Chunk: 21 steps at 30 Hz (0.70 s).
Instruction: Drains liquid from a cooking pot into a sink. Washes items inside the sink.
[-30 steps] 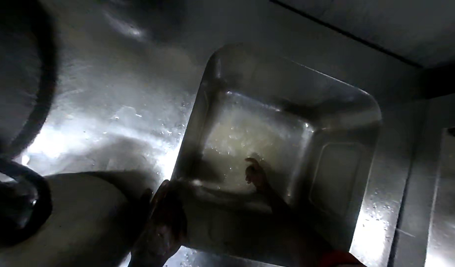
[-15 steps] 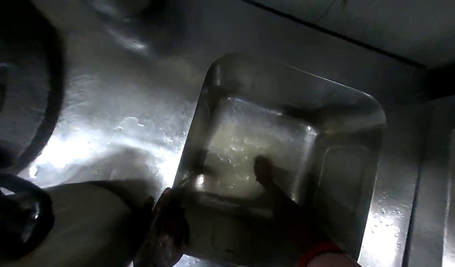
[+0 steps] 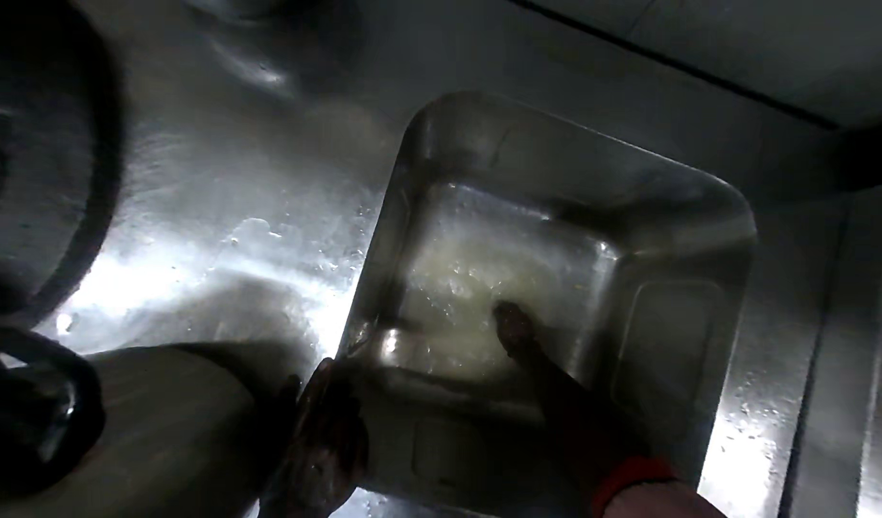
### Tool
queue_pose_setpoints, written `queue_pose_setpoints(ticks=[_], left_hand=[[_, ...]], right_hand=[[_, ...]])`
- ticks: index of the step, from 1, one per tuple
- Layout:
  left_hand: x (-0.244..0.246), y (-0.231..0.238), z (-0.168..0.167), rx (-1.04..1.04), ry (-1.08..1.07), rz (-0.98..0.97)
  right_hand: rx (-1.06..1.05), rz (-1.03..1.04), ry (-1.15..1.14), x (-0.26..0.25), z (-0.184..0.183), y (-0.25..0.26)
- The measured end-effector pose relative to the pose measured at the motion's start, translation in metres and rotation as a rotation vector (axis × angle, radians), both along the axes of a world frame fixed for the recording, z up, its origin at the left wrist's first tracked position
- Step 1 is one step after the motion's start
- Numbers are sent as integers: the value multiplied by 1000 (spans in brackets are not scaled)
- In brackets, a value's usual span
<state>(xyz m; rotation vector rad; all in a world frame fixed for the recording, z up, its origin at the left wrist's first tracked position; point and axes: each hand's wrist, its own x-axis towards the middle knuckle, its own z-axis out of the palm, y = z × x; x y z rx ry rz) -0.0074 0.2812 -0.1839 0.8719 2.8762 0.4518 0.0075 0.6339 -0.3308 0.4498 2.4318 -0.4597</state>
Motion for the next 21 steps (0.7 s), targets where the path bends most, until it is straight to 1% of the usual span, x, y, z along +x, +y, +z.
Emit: queue_pose_setpoints(ticks=[2,4,6,8,12,16,19,21], left_hand=[[0,0,-1,10,-7,16],[0,-1,-1,10,-13,15],[0,-2,0,9,-25,6],[0,-1,-1,19,-15,4],[-1,0,0,16,-9,-3],[0,0,1,-5,-15,3],[-1,0,2,18,-22,1],[0,-1,-1,27,-27,-4]], right_hand=[[17,-45,-57,-7,-13,0],[20,-96,-41,-11,-26,2],[39,-130,5,-11,-32,3],[47,-105,29,-6,-33,0],[56,-40,-55,-4,-25,-7],[38,-60,-94,-15,-12,-4],[31,-70,-84,-23,-21,0],[-48,-150,-57,-26,-27,8]])
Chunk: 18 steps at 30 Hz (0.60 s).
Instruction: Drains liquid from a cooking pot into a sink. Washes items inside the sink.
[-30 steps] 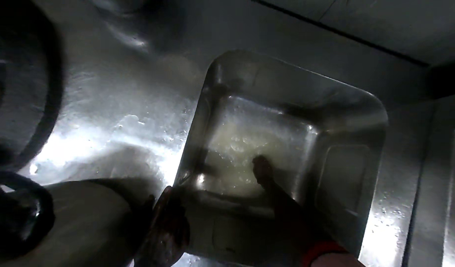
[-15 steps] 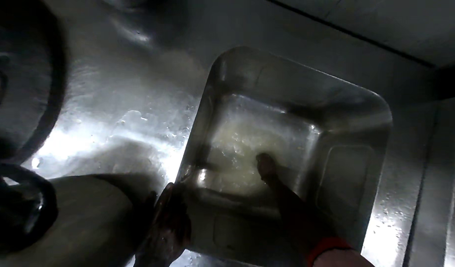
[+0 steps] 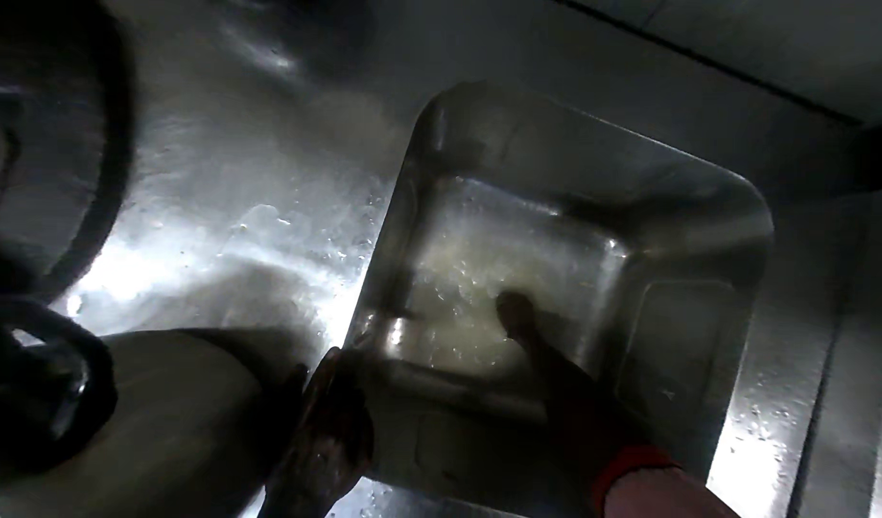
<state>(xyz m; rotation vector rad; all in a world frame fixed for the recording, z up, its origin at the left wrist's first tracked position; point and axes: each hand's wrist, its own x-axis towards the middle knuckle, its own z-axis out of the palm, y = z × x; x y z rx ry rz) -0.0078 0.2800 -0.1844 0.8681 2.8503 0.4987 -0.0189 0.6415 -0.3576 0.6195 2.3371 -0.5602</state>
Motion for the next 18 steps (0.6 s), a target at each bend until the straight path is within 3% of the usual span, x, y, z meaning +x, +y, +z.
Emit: queue_pose_setpoints(ticks=[5,9,13,16,18], left_hand=[[-1,2,0,9,15,-10],[0,-1,-2,34,-13,-10],[-1,0,-1,19,1,-7],[-1,-1,-1,-3,11,-9],[-1,-2,-1,-14,9,-6]], right_hand=[[-376,-637,218,14,3,21],[-511,-938,279,31,21,40],[-559,-1000,281,37,19,45],[-580,-907,255,26,15,36],[-453,-804,212,14,10,24]])
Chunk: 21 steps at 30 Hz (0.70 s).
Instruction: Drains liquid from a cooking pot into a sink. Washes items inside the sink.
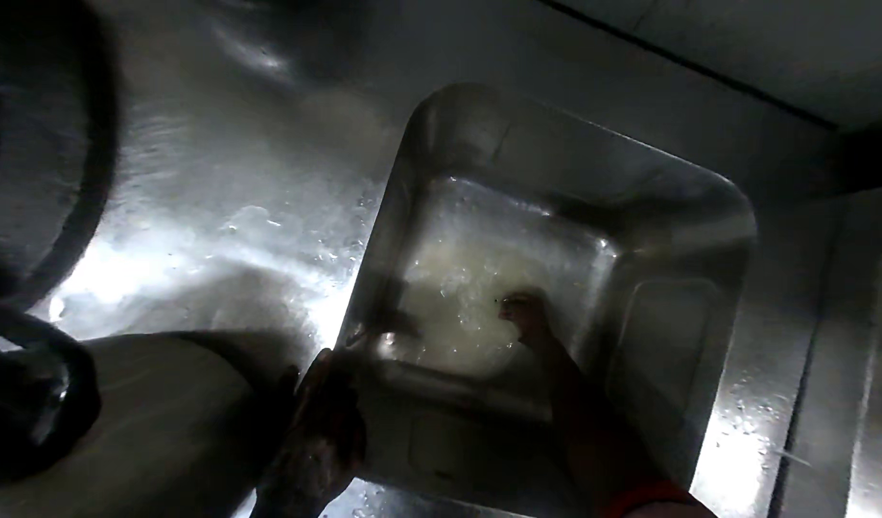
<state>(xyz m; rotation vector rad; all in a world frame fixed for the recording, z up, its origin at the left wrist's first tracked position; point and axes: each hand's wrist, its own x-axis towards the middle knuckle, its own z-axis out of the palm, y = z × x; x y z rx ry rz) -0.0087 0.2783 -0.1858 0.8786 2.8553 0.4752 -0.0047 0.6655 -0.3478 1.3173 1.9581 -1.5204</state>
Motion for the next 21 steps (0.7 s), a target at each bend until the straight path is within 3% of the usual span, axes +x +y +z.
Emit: queue_pose_setpoints(ticks=[5,7,13,18,21], left_hand=[[0,1,1,1,4,1],[0,1,1,1,8,5],[-1,4,3,-1,22,6],[-1,3,4,-7,28,-2],[1,-1,2,-25,11,-17]], right_hand=[[469,653,-316,-20,5,-29],[531,775,-388,-21,4,-38],[532,835,-217,2,-13,-32],[472,920,-305,-6,-3,-17],[376,816,-287,-12,14,-7]])
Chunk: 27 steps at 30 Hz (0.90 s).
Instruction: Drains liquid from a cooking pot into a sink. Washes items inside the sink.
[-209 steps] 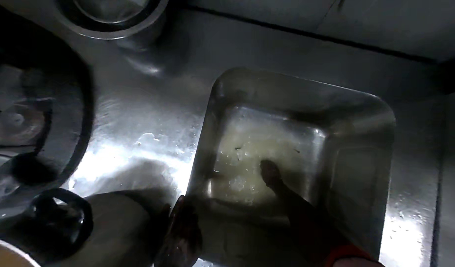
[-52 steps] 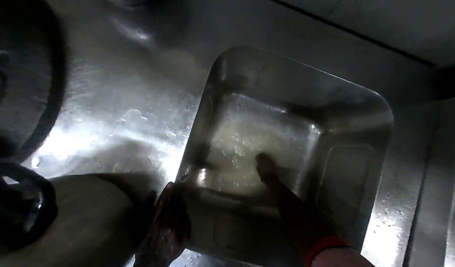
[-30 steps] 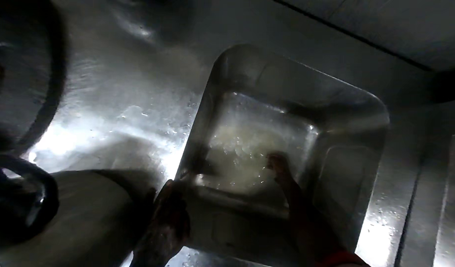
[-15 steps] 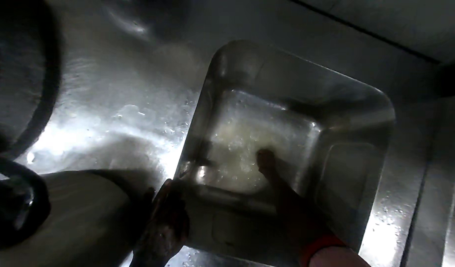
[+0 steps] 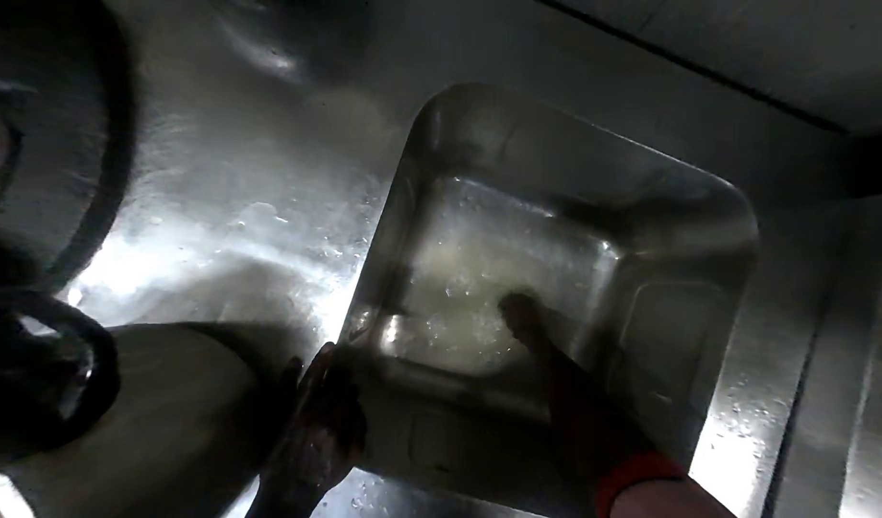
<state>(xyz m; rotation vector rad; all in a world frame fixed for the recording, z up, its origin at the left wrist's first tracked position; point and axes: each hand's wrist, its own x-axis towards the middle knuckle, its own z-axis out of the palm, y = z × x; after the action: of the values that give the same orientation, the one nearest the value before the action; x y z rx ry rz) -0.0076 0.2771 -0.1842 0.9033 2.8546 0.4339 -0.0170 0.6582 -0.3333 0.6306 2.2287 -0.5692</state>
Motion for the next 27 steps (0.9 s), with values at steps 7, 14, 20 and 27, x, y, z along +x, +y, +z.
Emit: queue_pose_setpoints(ticks=[7,14,20,27], left_hand=[[-2,3,5,23,-15,11],[-3,7,10,48,-3,20],[-1,12,22,11,-13,39],[95,21,38,130,51,83]], right_hand=[[-358,-503,11,57,62,20],[-630,-710,185,142,173,23],[-875,-821,317,193,255,-6],[-745,-695,365,246,303,-49]])
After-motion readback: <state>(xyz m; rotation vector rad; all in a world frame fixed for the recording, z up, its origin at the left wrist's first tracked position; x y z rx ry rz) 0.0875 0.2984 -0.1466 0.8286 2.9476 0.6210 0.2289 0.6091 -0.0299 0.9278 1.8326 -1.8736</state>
